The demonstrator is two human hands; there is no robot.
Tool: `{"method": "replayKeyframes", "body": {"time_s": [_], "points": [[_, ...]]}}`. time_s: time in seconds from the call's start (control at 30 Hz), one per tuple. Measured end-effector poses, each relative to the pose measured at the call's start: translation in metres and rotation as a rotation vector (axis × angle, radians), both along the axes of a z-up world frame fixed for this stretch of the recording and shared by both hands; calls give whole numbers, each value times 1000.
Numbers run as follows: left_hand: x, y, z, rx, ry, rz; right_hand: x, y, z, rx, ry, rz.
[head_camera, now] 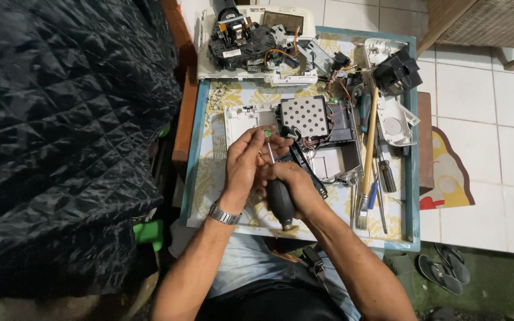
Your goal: Disassembling an electronic device by removing screws and internal components like fans and metal shields.
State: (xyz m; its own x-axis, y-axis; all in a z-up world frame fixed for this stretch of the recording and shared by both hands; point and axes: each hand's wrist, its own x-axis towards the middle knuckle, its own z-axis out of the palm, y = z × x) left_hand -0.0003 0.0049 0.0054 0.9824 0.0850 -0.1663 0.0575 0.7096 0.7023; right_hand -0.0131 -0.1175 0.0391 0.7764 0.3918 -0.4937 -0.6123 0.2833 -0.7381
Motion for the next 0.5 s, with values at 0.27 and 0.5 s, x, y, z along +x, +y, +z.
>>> {"method": "replayKeyframes", "body": {"time_s": [0.27, 0.5], "points": [[-2, 1, 11, -34, -19, 2, 0, 7, 15, -48, -75, 22], [1, -1, 0, -61, -66, 10, -2, -3, -3, -124, -87, 7]]}}
